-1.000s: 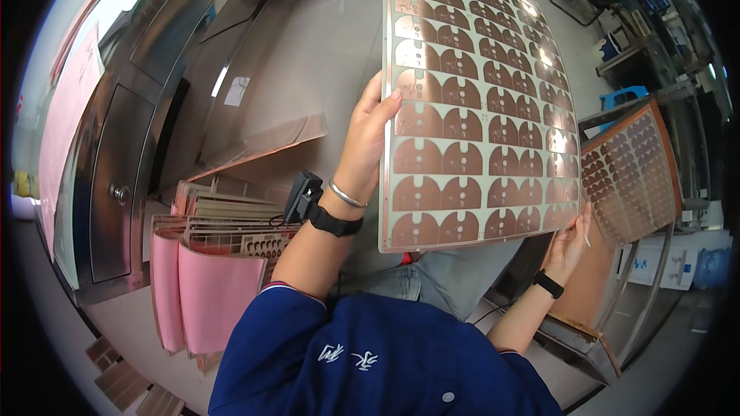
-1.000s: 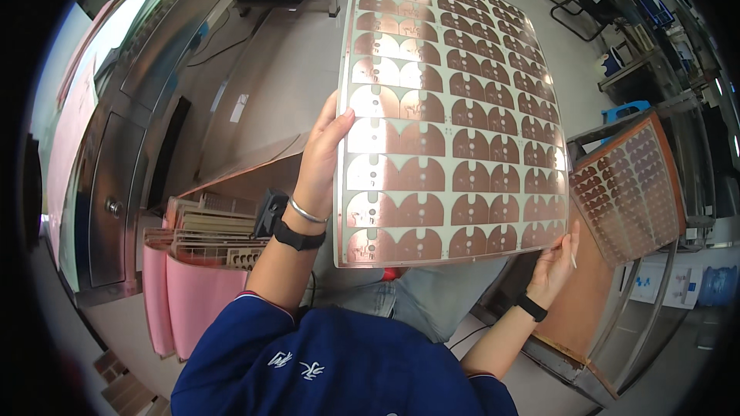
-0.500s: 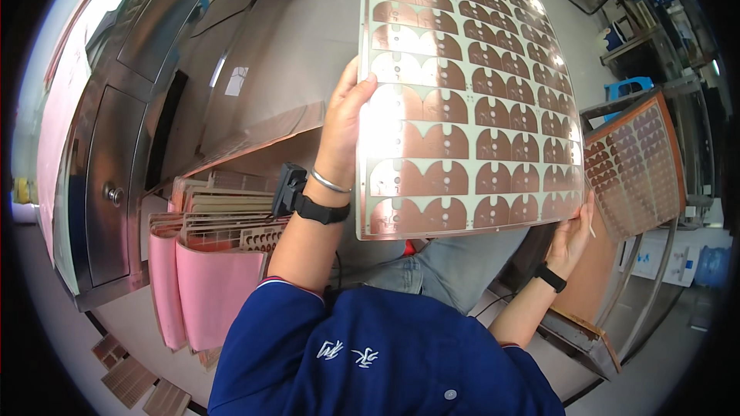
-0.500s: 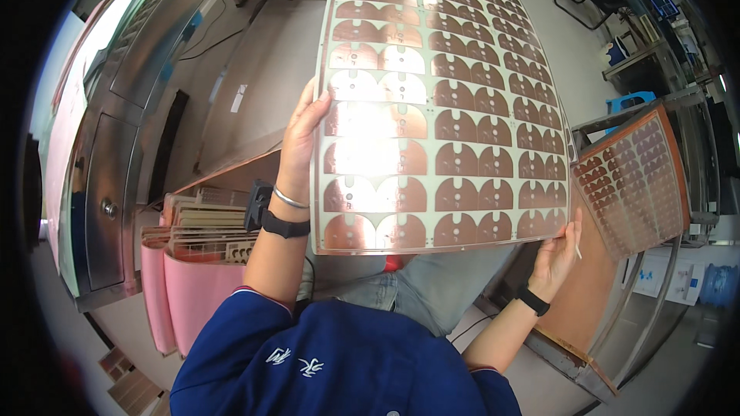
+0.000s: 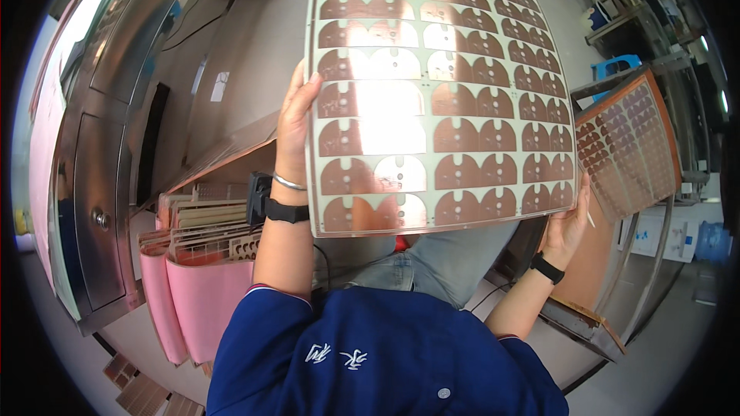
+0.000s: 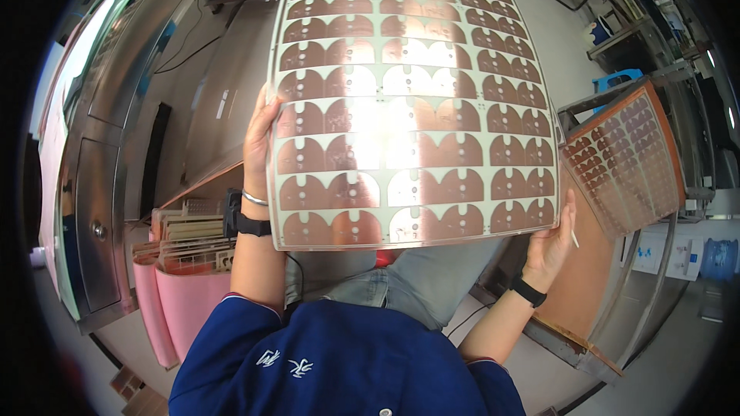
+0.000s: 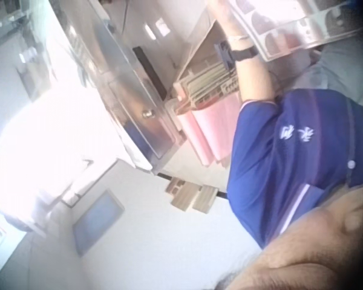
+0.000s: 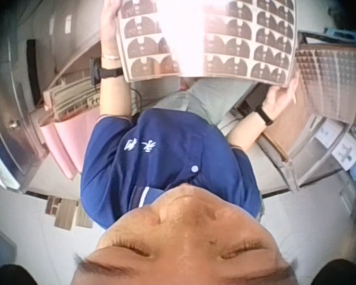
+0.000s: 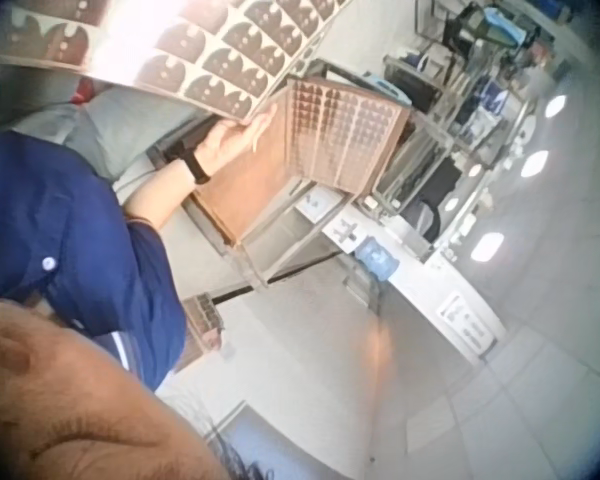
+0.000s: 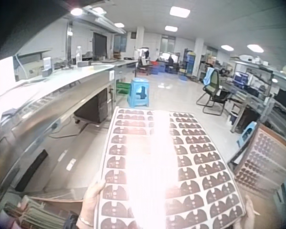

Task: Inspecting large sheets of flexible printed circuits or antenna arrays by holding them up to the light and flipping through a stack.

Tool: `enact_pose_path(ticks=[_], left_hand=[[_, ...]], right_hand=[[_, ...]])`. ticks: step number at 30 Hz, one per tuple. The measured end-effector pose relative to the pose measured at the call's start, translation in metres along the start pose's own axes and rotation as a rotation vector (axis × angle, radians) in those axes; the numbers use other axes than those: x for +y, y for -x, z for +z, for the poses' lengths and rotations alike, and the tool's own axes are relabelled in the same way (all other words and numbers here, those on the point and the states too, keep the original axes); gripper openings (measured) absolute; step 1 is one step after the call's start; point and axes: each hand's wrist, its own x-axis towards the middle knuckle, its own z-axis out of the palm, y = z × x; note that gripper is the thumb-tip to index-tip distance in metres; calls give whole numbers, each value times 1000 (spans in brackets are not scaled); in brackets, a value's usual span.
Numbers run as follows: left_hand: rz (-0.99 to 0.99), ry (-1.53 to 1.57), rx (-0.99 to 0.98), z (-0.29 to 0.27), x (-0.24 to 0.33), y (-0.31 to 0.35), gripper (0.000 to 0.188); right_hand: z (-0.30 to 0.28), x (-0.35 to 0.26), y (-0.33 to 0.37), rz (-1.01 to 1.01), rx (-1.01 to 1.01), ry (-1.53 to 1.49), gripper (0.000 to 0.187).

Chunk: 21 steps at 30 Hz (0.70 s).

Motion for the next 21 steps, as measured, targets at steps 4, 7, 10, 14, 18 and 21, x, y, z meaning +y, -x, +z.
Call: enact_pose_path(ticks=[4, 7, 10, 14, 18, 21], left_hand=[[17, -47, 34, -4, 1, -1, 35], [23, -36, 22, -13, 2, -2, 36], [-2, 15, 4, -9, 1, -1, 36], [-20, -4, -4, -13, 2, 0, 37], [-97, 71, -3, -23, 2, -1, 39], [-86, 108, 33, -16, 2, 1, 38]], right_hand=[[-17, -1, -7, -11, -129, -43, 33], [-6, -4, 0, -26, -107, 37, 33], [-3, -6, 3, -48, -103, 66, 32], [3, -8, 6, -80, -97, 77, 32], [4, -12, 9, -140, -91, 149, 31], [8, -17, 13, -146, -104, 199, 30]])
